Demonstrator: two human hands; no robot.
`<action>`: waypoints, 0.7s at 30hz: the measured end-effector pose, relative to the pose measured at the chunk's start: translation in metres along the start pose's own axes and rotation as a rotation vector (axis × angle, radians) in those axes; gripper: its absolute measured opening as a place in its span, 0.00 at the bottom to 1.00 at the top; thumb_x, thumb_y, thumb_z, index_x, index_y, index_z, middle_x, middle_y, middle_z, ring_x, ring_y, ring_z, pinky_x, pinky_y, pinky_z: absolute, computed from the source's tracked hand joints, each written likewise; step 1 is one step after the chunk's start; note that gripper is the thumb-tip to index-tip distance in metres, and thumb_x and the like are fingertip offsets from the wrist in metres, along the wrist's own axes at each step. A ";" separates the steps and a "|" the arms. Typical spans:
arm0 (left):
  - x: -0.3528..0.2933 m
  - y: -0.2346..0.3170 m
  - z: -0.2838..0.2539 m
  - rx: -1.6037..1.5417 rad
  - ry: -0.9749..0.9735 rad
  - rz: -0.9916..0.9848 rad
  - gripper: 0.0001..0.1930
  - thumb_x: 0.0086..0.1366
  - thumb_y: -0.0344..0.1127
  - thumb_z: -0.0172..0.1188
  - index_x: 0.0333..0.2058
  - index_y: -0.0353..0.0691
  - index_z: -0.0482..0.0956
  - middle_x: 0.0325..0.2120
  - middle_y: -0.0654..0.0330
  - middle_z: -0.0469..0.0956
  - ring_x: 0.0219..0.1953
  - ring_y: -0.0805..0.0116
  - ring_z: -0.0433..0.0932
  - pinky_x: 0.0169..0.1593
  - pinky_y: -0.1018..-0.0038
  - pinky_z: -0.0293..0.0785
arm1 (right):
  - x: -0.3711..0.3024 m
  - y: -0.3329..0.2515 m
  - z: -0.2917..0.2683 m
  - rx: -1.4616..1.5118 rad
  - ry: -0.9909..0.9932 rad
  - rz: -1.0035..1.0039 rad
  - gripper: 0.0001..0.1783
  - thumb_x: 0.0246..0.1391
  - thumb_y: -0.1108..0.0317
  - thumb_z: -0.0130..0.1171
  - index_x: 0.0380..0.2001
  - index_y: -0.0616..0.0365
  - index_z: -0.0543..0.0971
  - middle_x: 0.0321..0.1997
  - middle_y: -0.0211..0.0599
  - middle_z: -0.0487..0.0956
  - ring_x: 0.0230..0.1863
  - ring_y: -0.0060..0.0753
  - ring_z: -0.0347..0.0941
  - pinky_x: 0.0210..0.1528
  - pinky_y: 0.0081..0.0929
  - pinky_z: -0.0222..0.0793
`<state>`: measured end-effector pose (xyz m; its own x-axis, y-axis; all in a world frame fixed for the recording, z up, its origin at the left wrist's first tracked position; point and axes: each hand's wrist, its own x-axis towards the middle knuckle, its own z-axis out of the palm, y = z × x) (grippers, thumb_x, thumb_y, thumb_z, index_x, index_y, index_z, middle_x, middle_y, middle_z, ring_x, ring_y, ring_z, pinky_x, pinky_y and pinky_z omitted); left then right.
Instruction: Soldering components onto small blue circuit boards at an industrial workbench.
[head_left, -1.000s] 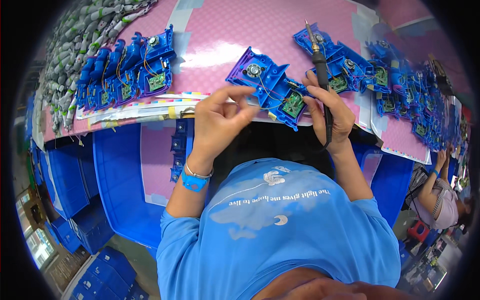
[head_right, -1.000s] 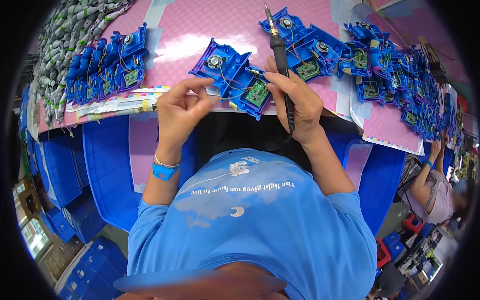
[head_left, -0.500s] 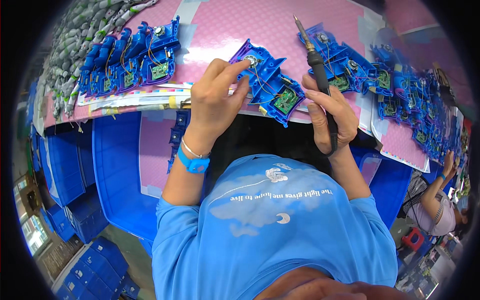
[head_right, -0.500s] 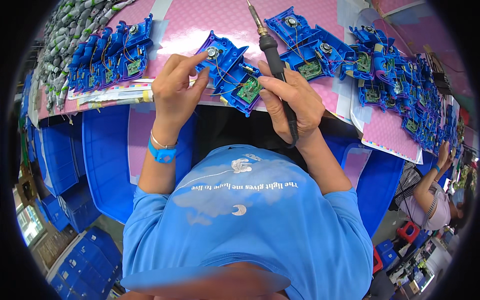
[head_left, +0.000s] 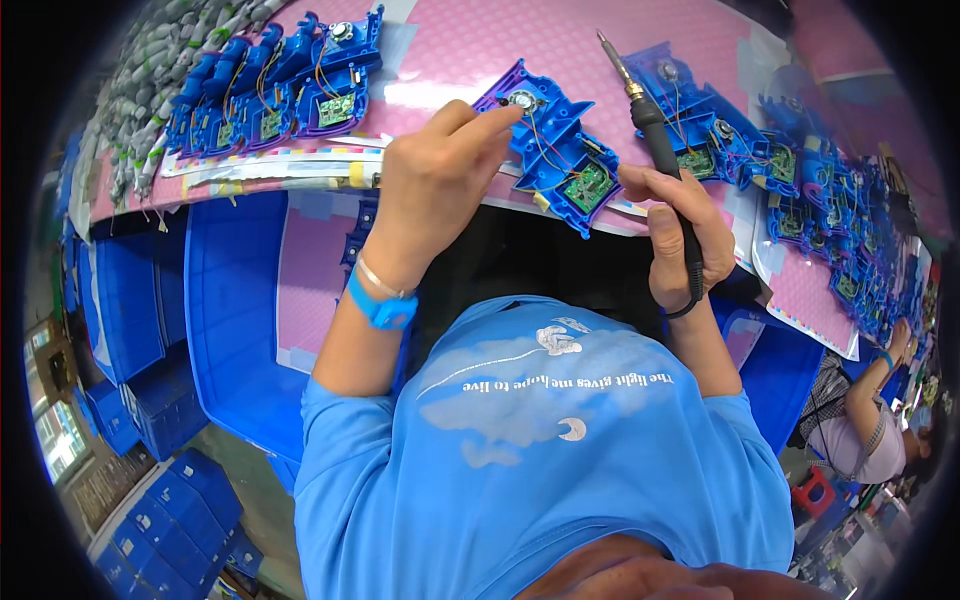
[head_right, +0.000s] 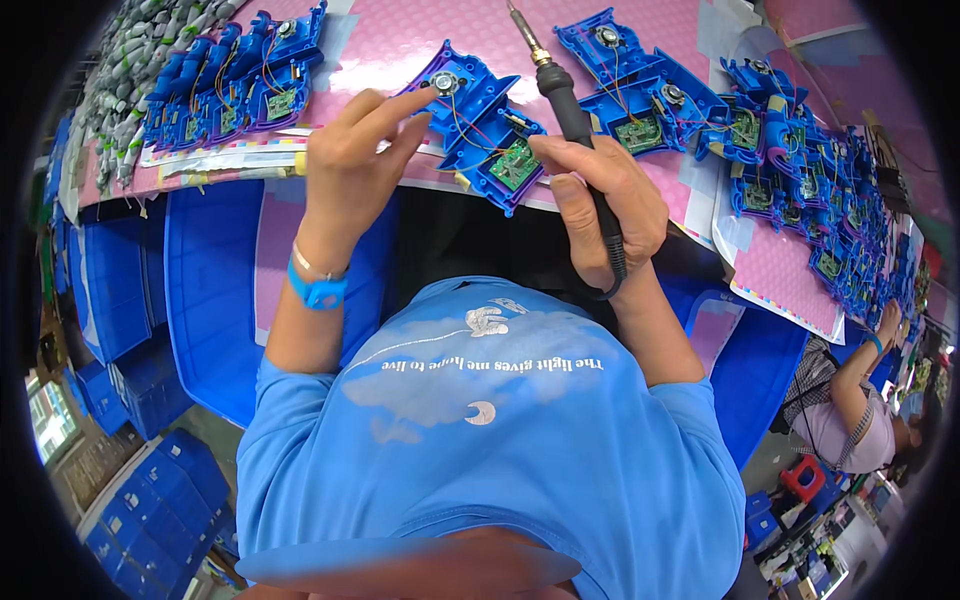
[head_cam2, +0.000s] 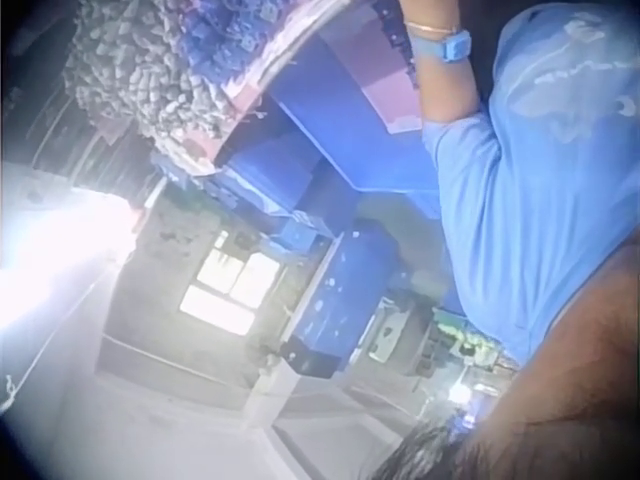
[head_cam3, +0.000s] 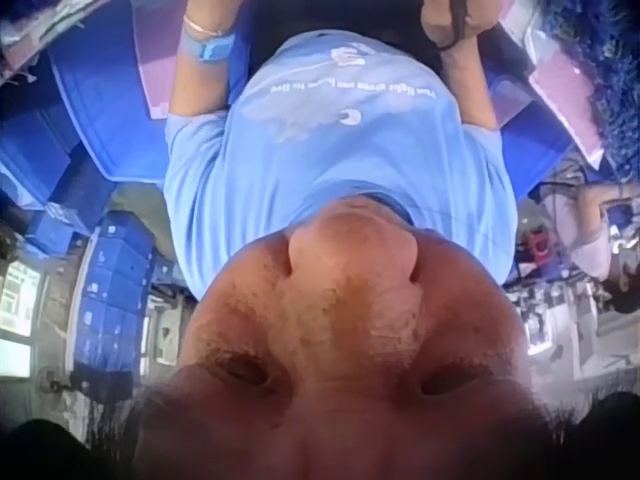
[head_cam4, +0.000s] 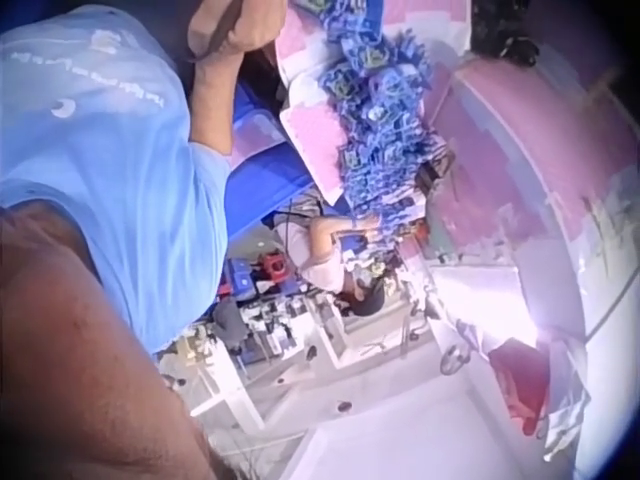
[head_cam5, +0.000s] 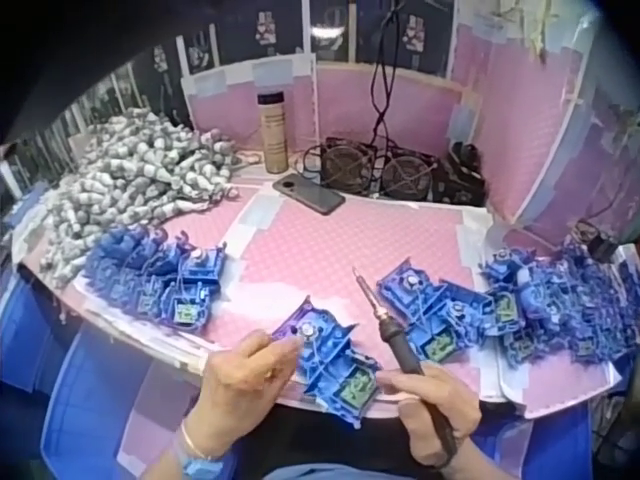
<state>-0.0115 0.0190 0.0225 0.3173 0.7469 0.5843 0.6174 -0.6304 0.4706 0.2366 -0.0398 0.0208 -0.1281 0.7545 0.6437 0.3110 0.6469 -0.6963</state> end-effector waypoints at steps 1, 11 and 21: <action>0.002 -0.003 0.003 0.000 0.006 -0.001 0.10 0.57 0.27 0.70 0.39 0.43 0.84 0.26 0.60 0.77 0.23 0.62 0.79 0.26 0.70 0.74 | 0.000 -0.002 0.001 -0.001 -0.004 -0.005 0.13 0.67 0.72 0.56 0.50 0.68 0.78 0.43 0.59 0.84 0.41 0.42 0.83 0.48 0.38 0.77; -0.028 0.007 -0.030 -0.092 -0.223 -0.207 0.11 0.55 0.23 0.69 0.38 0.39 0.85 0.23 0.62 0.77 0.22 0.71 0.77 0.28 0.77 0.71 | -0.015 -0.007 -0.013 0.008 0.079 0.098 0.15 0.67 0.69 0.55 0.50 0.69 0.78 0.37 0.52 0.83 0.39 0.39 0.81 0.48 0.35 0.75; -0.026 0.006 -0.018 -1.196 0.160 -0.721 0.16 0.70 0.25 0.56 0.55 0.31 0.81 0.29 0.66 0.76 0.25 0.82 0.64 0.28 0.82 0.61 | -0.002 -0.015 -0.009 0.116 -0.051 0.046 0.17 0.63 0.66 0.58 0.49 0.68 0.79 0.27 0.41 0.79 0.28 0.31 0.74 0.36 0.27 0.69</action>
<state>-0.0293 -0.0079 0.0219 0.0634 0.9980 0.0064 -0.3967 0.0193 0.9178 0.2403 -0.0517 0.0327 -0.1650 0.7865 0.5952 0.2072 0.6176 -0.7587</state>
